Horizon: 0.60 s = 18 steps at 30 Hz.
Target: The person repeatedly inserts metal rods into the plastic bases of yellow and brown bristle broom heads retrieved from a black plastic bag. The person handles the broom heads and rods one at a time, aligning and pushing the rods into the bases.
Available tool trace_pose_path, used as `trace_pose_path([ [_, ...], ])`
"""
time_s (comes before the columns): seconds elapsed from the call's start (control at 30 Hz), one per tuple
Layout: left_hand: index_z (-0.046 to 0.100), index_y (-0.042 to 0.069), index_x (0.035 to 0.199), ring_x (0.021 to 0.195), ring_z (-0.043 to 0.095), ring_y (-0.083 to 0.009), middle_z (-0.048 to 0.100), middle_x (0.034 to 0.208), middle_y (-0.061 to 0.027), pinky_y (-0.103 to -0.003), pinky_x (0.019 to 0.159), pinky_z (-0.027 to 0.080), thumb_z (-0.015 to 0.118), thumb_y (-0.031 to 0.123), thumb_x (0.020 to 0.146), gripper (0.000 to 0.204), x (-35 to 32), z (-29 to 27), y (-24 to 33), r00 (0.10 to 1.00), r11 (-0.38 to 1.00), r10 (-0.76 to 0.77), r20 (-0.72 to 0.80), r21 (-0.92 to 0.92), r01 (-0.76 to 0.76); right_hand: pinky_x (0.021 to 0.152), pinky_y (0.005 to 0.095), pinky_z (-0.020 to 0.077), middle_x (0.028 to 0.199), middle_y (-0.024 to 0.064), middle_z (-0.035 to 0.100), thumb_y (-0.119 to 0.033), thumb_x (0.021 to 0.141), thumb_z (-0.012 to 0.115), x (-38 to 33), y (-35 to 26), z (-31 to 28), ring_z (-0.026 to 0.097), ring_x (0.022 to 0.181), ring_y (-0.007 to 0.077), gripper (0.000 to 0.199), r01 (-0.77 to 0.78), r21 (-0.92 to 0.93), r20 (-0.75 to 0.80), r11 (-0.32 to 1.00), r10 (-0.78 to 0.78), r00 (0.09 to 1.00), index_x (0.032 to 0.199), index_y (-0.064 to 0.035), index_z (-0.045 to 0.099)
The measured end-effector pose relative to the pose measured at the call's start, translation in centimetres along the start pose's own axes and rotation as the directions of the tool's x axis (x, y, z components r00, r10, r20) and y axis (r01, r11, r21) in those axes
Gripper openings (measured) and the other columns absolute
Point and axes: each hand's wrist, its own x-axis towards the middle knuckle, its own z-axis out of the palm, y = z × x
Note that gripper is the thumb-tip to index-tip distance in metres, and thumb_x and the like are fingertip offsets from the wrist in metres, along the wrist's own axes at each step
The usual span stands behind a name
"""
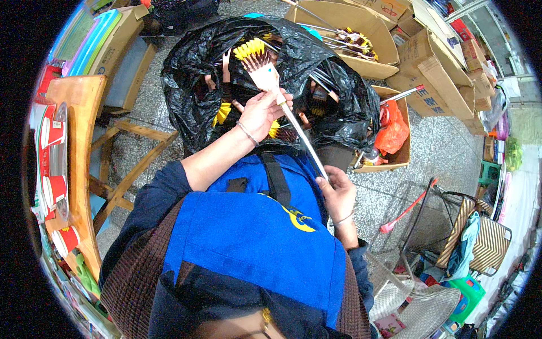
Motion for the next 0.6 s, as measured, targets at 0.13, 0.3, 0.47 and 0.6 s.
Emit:
trace_pose_path([
  [0.13, 0.056, -0.001, 0.106, 0.093, 0.064, -0.0265, 0.064, 0.1, -0.0158, -0.04, 0.088, 0.052, 0.052, 0.02, 0.095, 0.023, 0.4, 0.1, 0.1, 1.0, 0.996, -0.002, 0.017, -0.089, 0.003, 0.059, 0.03, 0.0491, 0.081, 0.0103, 0.064, -0.004, 0.078, 0.069, 0.0, 0.6, 0.9, 0.063, 0.07, 0.0205, 0.03, 0.323, -0.603, -0.127, 0.73, -0.487, 0.864, 0.108, -0.007, 0.064],
  [0.3, 0.055, 0.0, 0.107, 0.094, 0.063, -0.0268, 0.064, 0.101, -0.0157, -0.041, 0.088, 0.052, 0.051, 0.02, 0.096, 0.023, 0.6, 0.0, 0.5, 0.999, 0.993, -0.012, 0.039, -0.115, 0.017, 0.06, 0.0299, 0.0492, 0.08, 0.0079, 0.064, -0.008, 0.081, 0.069, 0.0, 0.8, 1.5, 0.063, 0.071, 0.0201, 0.03, 0.338, -0.743, -0.095, 0.578, -0.59, 0.802, 0.11, -0.0068, 0.064],
  [0.47, 0.057, 0.001, 0.106, 0.093, 0.064, -0.0256, 0.064, 0.098, -0.0139, -0.04, 0.087, 0.052, 0.054, 0.019, 0.095, 0.022, 0.6, 0.1, 1.5, 0.989, 0.993, -0.027, 0.145, -0.105, 0.043, 0.047, 0.0221, 0.0407, 0.077, 0.0018, 0.062, -0.013, 0.086, 0.066, 0.2, -0.1, 0.9, 0.055, 0.057, 0.0103, 0.028, -0.086, 0.129, 0.083, 0.988, 0.076, 0.994, 0.112, -0.0053, 0.062],
  [0.6, 0.057, 0.001, 0.107, 0.094, 0.064, -0.0237, 0.064, 0.099, -0.0133, -0.039, 0.089, 0.052, 0.057, 0.015, 0.092, 0.021, 0.6, 1.3, 1.8, 0.995, 0.993, 0.01, 0.096, -0.114, 0.001, 0.04, 0.0188, 0.0325, 0.076, 0.0041, 0.062, -0.012, 0.087, 0.065, 0.7, -1.2, 0.6, 0.048, 0.05, 0.0075, 0.028, -0.371, 0.452, 0.321, 0.811, 0.241, 0.916, 0.113, -0.0054, 0.06],
])
